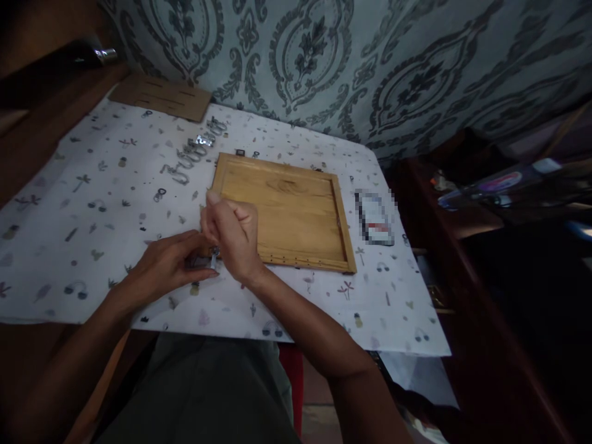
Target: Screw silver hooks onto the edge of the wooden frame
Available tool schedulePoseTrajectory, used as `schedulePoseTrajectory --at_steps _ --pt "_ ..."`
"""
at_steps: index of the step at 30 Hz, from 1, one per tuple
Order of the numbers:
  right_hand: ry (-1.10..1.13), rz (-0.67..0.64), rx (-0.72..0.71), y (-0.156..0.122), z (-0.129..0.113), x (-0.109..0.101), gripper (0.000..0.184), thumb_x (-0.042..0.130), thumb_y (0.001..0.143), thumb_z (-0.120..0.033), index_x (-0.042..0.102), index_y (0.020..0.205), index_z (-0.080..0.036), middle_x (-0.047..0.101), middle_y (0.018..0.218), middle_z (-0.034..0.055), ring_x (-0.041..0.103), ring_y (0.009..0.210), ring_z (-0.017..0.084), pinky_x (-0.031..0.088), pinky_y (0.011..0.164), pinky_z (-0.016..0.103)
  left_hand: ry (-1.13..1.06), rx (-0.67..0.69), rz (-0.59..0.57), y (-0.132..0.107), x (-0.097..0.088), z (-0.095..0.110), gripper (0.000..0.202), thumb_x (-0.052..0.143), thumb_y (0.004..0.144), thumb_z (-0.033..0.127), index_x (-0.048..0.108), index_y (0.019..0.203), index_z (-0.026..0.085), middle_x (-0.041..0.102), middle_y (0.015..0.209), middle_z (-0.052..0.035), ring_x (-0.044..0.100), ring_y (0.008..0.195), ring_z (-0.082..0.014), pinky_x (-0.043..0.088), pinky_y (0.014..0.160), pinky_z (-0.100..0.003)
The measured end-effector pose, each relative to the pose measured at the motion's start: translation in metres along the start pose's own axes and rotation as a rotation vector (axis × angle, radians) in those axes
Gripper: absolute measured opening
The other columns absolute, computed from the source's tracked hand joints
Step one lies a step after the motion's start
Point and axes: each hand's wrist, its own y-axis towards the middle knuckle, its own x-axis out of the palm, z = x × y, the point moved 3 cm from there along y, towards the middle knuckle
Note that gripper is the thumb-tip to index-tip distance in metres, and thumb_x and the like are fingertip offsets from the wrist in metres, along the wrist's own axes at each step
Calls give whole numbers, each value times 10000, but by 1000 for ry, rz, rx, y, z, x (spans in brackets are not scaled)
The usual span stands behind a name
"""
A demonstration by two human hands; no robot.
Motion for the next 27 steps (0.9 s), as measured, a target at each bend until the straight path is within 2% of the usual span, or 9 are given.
schedulePoseTrajectory --at_steps 6,13,27 --pt "-11 37 -12 -2 -8 -1 708 607 931 -580 275 431 -204 243 365 -84 195 351 44 203 403 251 4 12 4 -1 -1 0 393 751 870 488 650 1113 197 686 975 -19 673 867 -218 483 715 -315" --pt "18 31 -96 -2 -28 -4 642 603 956 -425 261 458 -208 221 396 -80 172 358 54 180 409 261 -6 10 7 -1 -2 2 365 763 862 477 644 1066 198 681 952 -5 667 845 -207 476 707 -301" --pt "10 34 4 -3 -17 -6 700 603 933 -571 261 439 -214 218 369 -83 165 349 55 185 394 267 1 34 21 -2 -1 -2 380 699 896 532 642 1075 202 673 937 -18 642 779 -186 466 661 -294"
